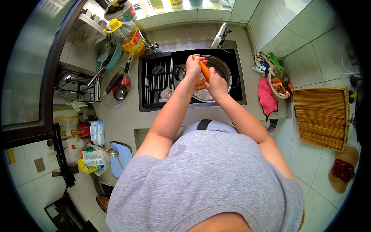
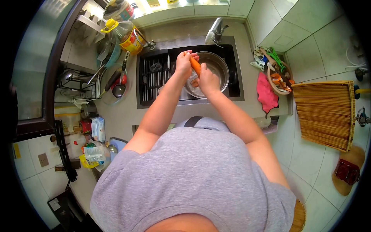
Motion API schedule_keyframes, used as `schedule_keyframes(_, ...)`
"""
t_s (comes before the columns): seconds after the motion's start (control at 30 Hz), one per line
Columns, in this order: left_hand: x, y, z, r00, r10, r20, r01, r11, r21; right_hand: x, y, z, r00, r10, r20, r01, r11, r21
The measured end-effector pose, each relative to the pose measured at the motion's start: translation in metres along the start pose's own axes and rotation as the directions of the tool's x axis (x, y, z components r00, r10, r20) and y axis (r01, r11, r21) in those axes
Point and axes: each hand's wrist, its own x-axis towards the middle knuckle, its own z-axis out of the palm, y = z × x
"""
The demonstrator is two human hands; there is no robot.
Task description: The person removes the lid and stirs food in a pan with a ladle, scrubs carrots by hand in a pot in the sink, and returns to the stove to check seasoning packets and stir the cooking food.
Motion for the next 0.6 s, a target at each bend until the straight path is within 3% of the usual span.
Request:
schedule_keyframes(0.1,-0.002,-0.004,0.003,0.983,0.136,-0.127,-0.117,0.982,0.147,-0.004,0.004,0.004,0.996,-0.082,-0.018,0.081,0.995,-0.049)
schedule_keyframes(0.2,-0.003,0.015,-0.005,0.996,-0.072,-0.059,0.066,0.994,-0.092,-0.01,0.001,0.007,0.981,-0.182,-0.064,0.179,0.982,-0.055)
schedule_keyframes(0.27,0.001,0.018,-0.018,0.979,-0.08,0.186,0.138,0.936,-0.324,-0.008,-0.001,0.004,0.977,-0.193,-0.094,0.19,0.981,-0.038)
schedule_keyframes(0.3,0.0,0.018,-0.023,0.953,-0.037,0.302,0.154,0.914,-0.375,-0.006,0.004,0.001,0.98,-0.174,-0.097,0.178,0.983,0.034)
schedule_keyframes(0.33,-0.001,0.015,-0.022,0.952,-0.037,0.302,0.153,0.916,-0.371,0.003,0.017,0.009,0.98,-0.174,-0.1,0.178,0.983,0.038)
schedule_keyframes(0.4,-0.018,0.02,-0.004,0.971,-0.093,0.221,0.166,0.925,-0.343,0.015,0.027,0.014,0.971,-0.215,-0.107,0.24,0.86,0.45)
schedule_keyframes(0.43,-0.021,0.016,-0.004,0.963,-0.05,0.266,0.143,0.928,-0.343,0.014,0.021,0.004,0.965,0.021,0.262,-0.219,0.614,0.758)
schedule_keyframes(0.47,-0.019,0.014,-0.008,0.962,-0.052,0.268,0.145,0.929,-0.341,0.014,0.02,-0.004,0.965,0.023,0.261,-0.22,0.613,0.759)
schedule_keyframes(0.5,-0.015,0.013,-0.014,0.923,-0.019,0.384,0.189,0.892,-0.41,0.016,0.022,-0.01,0.884,-0.048,0.464,-0.415,0.373,0.83)
schedule_keyframes(0.53,-0.011,0.011,-0.017,0.871,0.025,0.491,0.241,0.849,-0.471,0.016,0.022,-0.015,0.767,-0.175,0.617,-0.605,0.124,0.787)
schedule_keyframes(0.6,-0.009,0.014,-0.016,0.882,-0.006,0.472,0.251,0.852,-0.459,0.012,0.018,-0.015,0.759,-0.17,0.629,-0.609,0.156,0.778)
